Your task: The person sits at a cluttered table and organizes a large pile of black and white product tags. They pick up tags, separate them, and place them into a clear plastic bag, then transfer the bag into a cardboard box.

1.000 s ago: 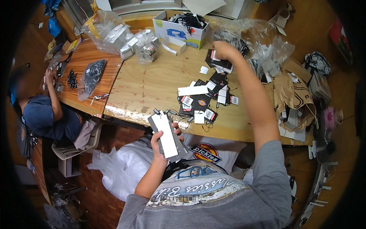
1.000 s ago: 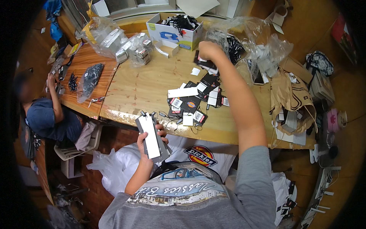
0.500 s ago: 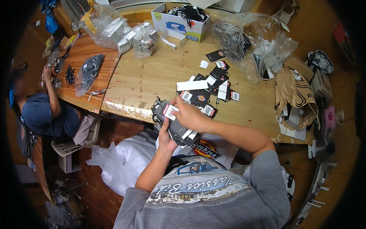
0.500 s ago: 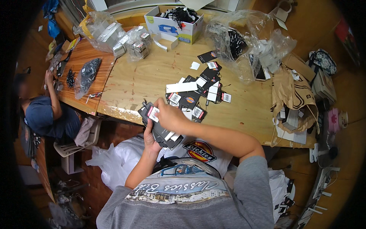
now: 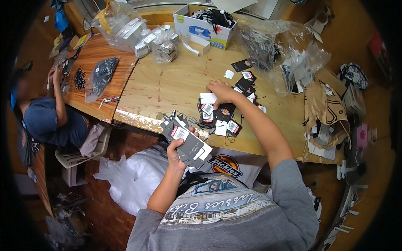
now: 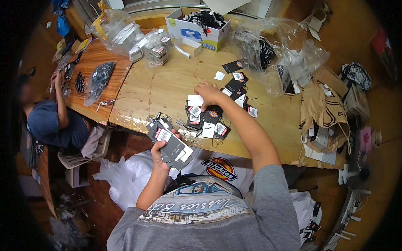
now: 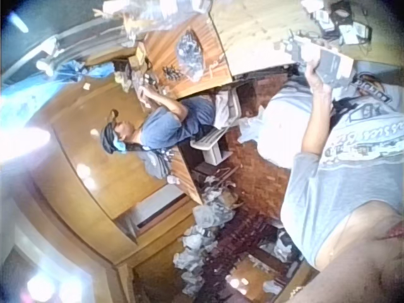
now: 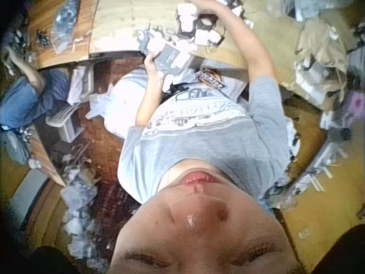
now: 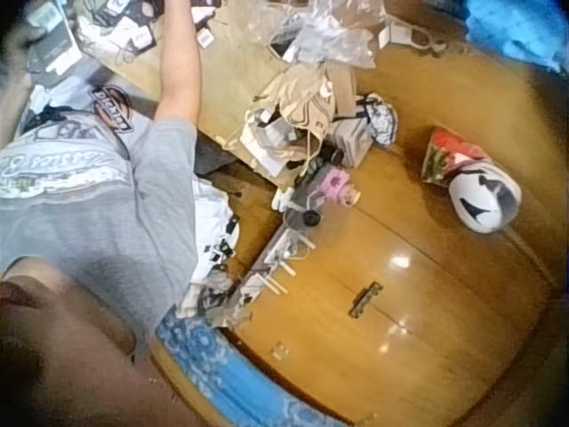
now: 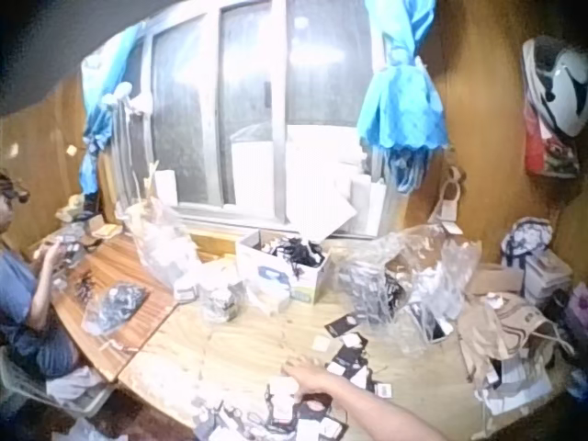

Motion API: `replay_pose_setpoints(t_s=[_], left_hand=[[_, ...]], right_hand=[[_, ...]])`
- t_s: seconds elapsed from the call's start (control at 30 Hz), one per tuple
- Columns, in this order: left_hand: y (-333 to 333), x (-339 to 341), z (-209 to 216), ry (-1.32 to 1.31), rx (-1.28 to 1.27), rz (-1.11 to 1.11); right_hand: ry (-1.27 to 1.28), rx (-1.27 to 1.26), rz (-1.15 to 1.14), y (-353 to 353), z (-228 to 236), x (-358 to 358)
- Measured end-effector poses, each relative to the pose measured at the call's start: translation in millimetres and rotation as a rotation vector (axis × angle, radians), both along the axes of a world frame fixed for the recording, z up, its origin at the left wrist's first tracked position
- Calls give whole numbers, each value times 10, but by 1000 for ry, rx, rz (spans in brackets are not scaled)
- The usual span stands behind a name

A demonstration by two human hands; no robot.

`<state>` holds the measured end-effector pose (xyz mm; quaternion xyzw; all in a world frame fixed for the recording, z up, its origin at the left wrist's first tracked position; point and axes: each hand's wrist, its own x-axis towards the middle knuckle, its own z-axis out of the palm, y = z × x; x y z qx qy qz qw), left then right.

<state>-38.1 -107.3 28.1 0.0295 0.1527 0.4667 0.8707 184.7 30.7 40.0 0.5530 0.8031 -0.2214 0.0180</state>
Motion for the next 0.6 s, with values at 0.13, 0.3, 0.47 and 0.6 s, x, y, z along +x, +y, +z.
replay_pose_setpoints(t_s=[0.13, 0.3, 0.47, 0.6], left_hand=[[13, 14, -38, -5, 1, 2], [4, 23, -89, -2, 1, 4], [-6, 11, -103, -18, -14, -9], [-15, 27, -51, -40, 8, 18]], right_hand=[[47, 47, -56, 129, 123, -4], [222, 121, -125, 320, 358, 90], [417, 140, -272, 436, 391, 204], [194, 32, -182, 312, 368, 224]])
